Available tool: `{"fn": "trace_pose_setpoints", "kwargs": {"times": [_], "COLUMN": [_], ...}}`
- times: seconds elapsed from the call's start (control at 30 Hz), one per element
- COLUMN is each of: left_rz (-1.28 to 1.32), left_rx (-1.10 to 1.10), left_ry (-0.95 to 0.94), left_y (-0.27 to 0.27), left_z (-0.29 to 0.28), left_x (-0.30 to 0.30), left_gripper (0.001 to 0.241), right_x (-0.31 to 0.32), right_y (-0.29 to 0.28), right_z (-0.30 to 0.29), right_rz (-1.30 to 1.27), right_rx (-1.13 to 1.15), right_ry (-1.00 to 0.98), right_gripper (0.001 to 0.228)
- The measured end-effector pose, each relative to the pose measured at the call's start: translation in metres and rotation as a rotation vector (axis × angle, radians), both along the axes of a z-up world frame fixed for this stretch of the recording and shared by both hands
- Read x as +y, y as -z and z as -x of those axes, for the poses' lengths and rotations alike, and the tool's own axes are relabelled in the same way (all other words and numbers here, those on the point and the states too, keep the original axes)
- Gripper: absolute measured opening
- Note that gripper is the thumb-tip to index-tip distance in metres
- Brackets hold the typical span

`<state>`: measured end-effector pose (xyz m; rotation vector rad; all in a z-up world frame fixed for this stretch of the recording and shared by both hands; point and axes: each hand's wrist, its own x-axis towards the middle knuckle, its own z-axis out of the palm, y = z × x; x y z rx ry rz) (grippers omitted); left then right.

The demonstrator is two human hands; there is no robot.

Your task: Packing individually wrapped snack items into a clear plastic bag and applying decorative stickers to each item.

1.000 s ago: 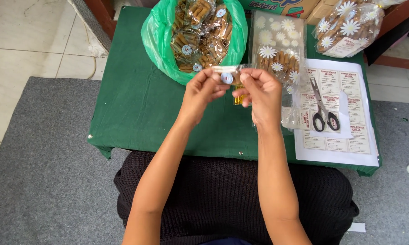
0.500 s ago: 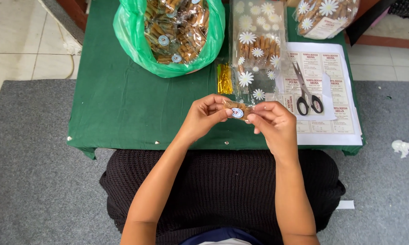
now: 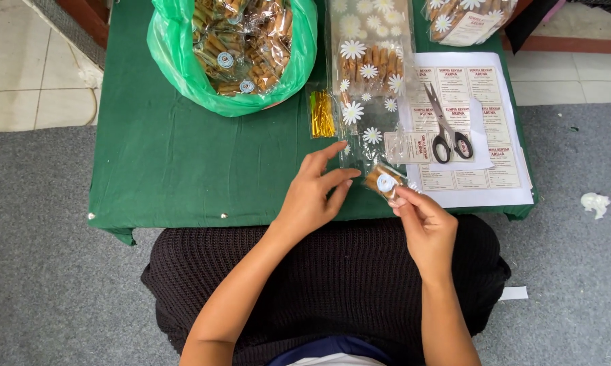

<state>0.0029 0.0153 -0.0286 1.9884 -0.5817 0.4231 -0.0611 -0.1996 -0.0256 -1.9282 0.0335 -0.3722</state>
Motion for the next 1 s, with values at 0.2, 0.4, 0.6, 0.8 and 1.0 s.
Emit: {"fn": "trace_pose_setpoints", "kwargs": {"times": [0.2,0.4,0.6,0.8,1.0], "left_rz": [-0.193,-0.237,-0.222,-0.199,-0.138], "left_rx": [-0.112,-0.103,-0.087,-0.075,-0.081], "left_ry": [-0.021,-0.036,-0.020,-0.019,-0.004], "left_y": [0.020,0.027,0.031,0.030,0.019], "left_z": [0.002,0.000,0.001,0.002,0.002], "left_x": [-0.013,-0.019,-0.020,-0.020,-0.023], "left_gripper": [0.045,0.057,0.058,0.058,0.051], "right_x": [0.016,0.020,0.021,0.025,0.030], "right_y": [0.016,0.033,0.036,0.061,0.070], "right_z": [0.000,-0.011,-0.024,-0.034,-0.038], "right_rz": [-0.061,0.396,0.717,0.694,0.756], "right_rx": [0.077,-0.211,-0.442,-0.477,-0.442], "right_ry": [0.005,0.130,0.261,0.249,0.208], "right_gripper": [0.049,0.031,0.014,0.012,0.021]}}
